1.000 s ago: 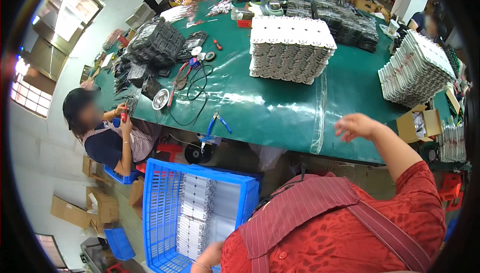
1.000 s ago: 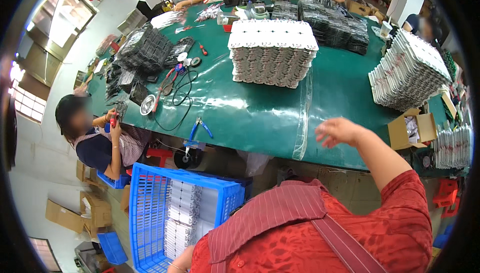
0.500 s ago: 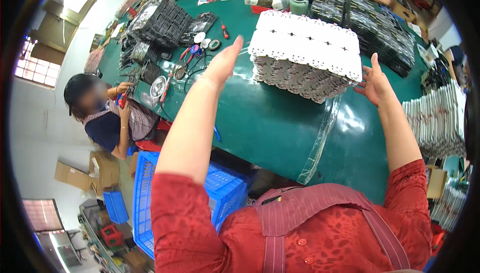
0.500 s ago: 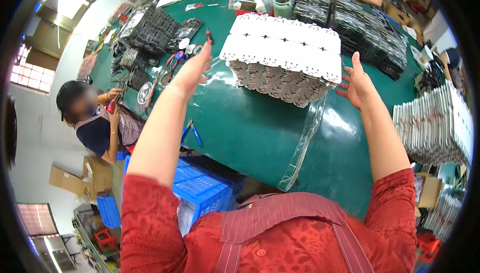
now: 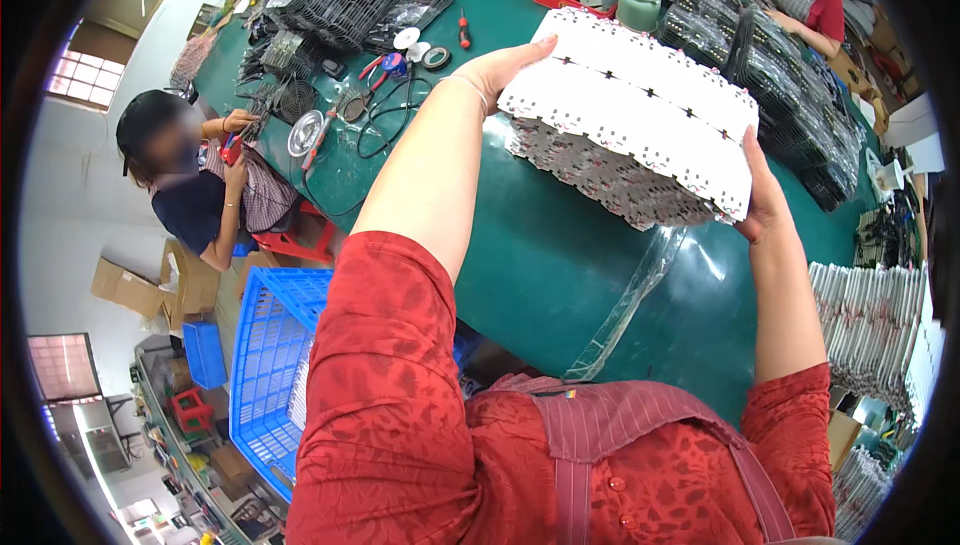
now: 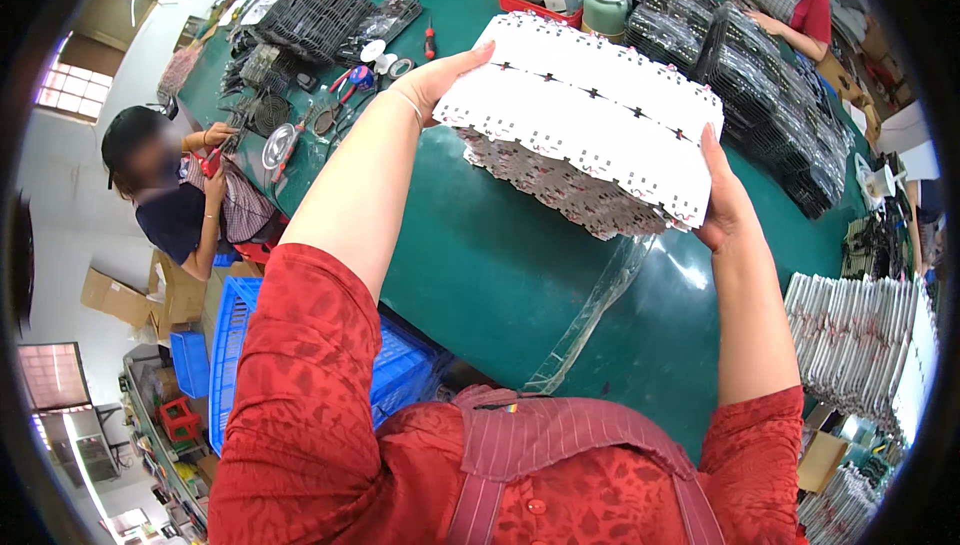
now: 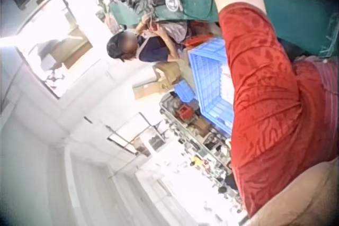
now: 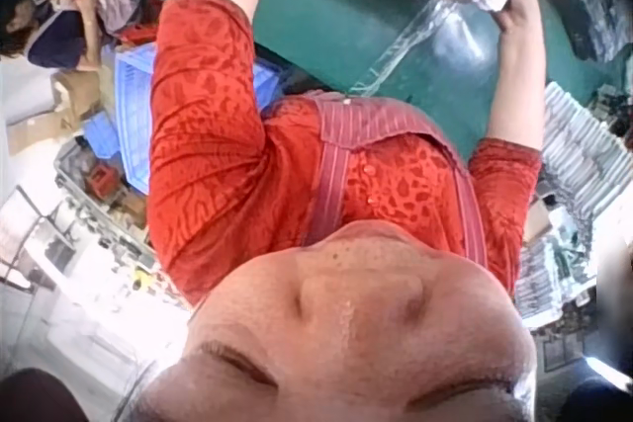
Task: The person transfers stacks of LED panels from the workbench into a blue plastic basket, fastens an apron buckle, and organizes additional stacks of LED panels on the table.
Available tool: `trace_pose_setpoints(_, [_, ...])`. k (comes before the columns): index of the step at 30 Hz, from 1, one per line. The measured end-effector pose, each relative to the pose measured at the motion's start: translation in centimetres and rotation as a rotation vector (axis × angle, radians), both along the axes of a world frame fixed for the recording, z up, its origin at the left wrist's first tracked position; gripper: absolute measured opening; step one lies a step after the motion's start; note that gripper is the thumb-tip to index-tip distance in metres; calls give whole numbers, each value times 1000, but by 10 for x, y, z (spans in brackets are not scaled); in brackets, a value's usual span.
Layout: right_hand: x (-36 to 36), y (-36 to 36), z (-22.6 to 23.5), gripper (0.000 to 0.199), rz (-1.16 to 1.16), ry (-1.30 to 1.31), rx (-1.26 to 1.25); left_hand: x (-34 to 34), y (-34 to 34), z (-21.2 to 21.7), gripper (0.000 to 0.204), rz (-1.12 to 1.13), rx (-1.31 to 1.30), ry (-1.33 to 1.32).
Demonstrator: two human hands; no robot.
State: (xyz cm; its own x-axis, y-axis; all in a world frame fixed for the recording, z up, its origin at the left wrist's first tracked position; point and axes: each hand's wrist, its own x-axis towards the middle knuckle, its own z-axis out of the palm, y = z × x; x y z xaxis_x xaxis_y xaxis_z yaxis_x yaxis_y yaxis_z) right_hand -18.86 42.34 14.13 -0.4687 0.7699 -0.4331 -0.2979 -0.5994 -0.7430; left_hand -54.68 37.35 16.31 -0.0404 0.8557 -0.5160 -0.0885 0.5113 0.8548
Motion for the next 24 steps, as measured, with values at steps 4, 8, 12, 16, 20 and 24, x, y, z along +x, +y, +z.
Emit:
trace_pose_setpoints(4, [-3,-4,1,71,-6,11,3,7,1,2,61,28,29,-93])
trace_pose_setpoints(8, [6,-1,-9,69,-15,36,-7,16,2,9,50,16,92,-104])
trace_pose_setpoints(12, [4,-3,-12,65,-14,68,-9,9,6,6,47,-16,63,-154])
trace_pose_setpoints(16, [9,-2,-14,64,-8,92,-20,14,9,10,47,-22,85,-108])
trace_pose_setpoints(20, [8,-4,-13,63,6,114,6,13,14,15,46,-30,117,-1])
trace_pose_setpoints(24, [9,-6,-15,62,-13,145,12,16,21,20,45,-79,192,170])
